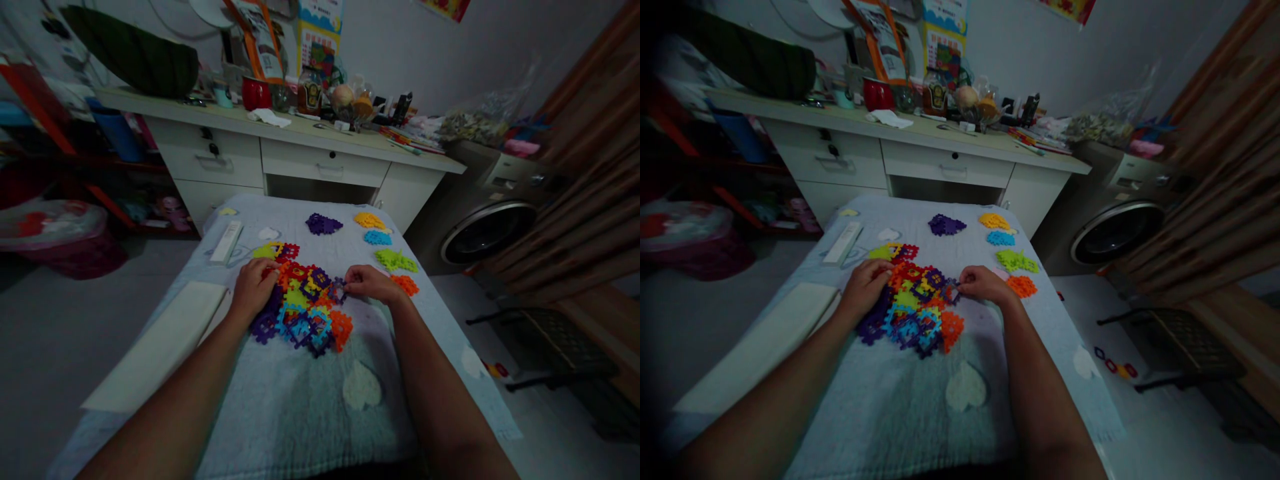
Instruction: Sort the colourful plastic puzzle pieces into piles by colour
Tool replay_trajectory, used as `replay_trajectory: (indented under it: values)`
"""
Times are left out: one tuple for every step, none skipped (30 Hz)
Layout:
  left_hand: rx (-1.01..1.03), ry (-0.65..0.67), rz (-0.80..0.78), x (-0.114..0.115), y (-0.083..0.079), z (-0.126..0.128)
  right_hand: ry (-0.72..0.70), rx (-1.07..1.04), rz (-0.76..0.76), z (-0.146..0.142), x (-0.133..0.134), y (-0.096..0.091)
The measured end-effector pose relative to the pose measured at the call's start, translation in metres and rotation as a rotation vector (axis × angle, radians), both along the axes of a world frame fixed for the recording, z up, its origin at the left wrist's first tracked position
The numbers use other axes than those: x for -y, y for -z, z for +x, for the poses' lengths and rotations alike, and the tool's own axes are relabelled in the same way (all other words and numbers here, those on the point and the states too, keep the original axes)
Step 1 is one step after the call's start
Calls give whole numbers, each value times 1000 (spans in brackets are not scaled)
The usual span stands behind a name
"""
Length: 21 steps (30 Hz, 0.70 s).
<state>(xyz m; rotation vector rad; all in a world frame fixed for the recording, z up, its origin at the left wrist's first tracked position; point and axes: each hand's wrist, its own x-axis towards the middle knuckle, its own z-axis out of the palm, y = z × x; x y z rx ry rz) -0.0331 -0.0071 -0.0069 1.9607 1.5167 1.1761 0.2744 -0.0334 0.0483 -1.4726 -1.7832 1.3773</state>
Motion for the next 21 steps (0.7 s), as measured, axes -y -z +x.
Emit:
replay_trajectory:
  values:
    - [-7, -6, 9, 0, 0, 0, 49, -67, 5, 0, -4, 2]
    - [-14, -17, 17, 1, 0, 0, 100, -132, 14, -1, -9, 3]
    - [-22, -30, 23, 1, 0, 0, 152, -187, 24, -2, -15, 5]
    - [-31, -43, 29, 1, 0, 0, 200, -233, 37, -3, -22, 7]
    - [-41, -55, 33, 1, 1, 0, 244, -269, 54, -5, -30, 9]
    - [-51, -65, 36, 2, 2, 1, 283, -297, 73, -8, -38, 11]
    - [-61, -72, 38, 2, 2, 1, 322, -315, 94, -12, -47, 13]
    - [-69, -76, 40, 2, 3, 1, 366, -329, 115, -16, -55, 15]
    - [-74, -81, 40, 2, 3, 1, 416, -339, 134, -20, -64, 17]
    - [-76, -86, 37, 2, 3, 1, 467, -343, 145, -25, -73, 19]
    - [-77, -88, 33, 2, 3, 1, 519, -337, 152, -30, -81, 21]
    - [-78, -87, 29, 3, 3, 1, 567, -324, 156, -35, -89, 23]
    - [-78, -86, 24, 3, 2, 1, 609, -307, 158, -40, -97, 25]
    - [-78, -85, 19, 3, 2, 1, 647, -288, 161, -45, -104, 26]
    - [-78, -83, 15, 4, 2, 1, 680, -270, 167, -49, -110, 28]
    - [-77, -83, 12, 4, 1, 1, 710, -256, 176, -52, -116, 29]
    - [-75, -85, 9, 4, 0, 1, 738, -244, 184, -55, -122, 30]
    - [-74, -88, 7, 5, 0, 2, 764, -232, 191, -57, -126, 30]
    - [-75, -89, 5, 5, -1, 2, 791, -215, 200, -58, -131, 31]
    - [-75, -89, 4, 5, -2, 2, 815, -190, 209, -59, -134, 32]
    - [-75, -89, 5, 5, -2, 2, 834, -156, 218, -60, -137, 32]
